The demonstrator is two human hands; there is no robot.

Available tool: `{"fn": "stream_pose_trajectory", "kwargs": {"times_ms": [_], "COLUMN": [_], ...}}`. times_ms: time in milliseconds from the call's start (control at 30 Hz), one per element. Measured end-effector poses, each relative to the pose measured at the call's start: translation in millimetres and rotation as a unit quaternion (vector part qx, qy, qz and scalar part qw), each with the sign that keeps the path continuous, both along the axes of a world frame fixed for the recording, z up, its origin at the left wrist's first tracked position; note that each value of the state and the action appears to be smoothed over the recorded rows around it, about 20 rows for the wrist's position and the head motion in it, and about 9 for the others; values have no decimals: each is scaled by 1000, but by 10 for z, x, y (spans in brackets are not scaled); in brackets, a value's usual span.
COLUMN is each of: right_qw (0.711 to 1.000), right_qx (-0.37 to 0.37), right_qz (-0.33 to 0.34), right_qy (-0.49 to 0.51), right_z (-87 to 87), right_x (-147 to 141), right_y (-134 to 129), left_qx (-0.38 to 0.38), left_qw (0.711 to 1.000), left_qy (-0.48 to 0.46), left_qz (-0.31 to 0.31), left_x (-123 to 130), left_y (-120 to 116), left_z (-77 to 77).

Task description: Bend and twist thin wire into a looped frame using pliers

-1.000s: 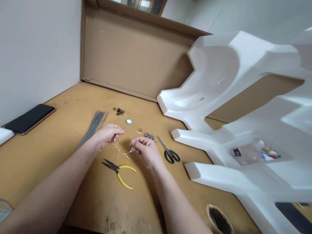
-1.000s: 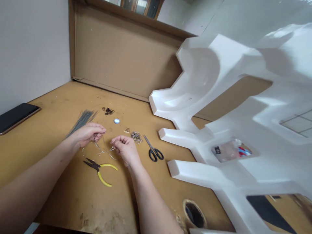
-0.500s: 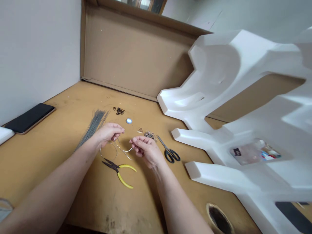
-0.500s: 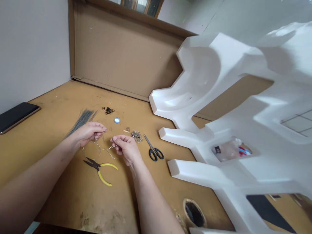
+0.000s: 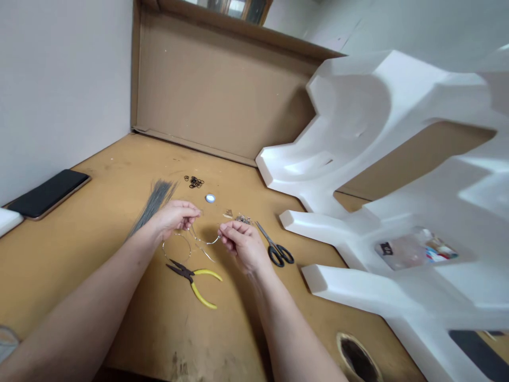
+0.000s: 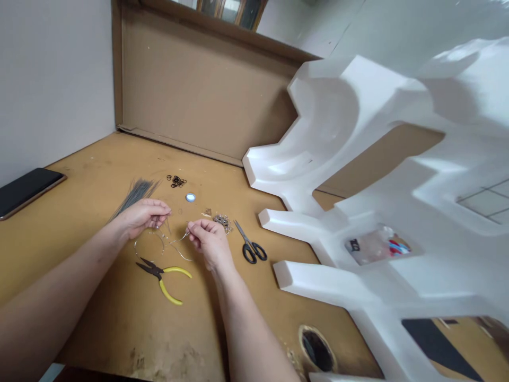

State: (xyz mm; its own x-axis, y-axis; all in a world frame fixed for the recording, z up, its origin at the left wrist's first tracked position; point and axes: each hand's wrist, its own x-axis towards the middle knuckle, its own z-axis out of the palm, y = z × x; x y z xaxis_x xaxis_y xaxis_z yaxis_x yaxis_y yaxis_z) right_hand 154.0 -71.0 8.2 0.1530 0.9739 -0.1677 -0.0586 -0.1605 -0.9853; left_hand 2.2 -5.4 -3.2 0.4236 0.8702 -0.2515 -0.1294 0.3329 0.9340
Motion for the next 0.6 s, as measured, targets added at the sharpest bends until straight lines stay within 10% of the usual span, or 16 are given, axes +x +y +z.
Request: {"fn": "stream_pose_trajectory", "kwargs": {"times_ms": [400, 600], "right_qw": [999, 998], "right_qx": [12, 11], "right_qz": [-52, -66], "right_qy": [2, 15], "right_z": [-12, -16], "right_x": [-14, -15], "right_y": [6, 12], "left_qx": [15, 190], "left_qw": [998, 960], "left_qy": [47, 108], "left_qz": [25, 175], "left_x": [42, 125], "left_y": [-20, -118], "left_z": [-7, 52]}}
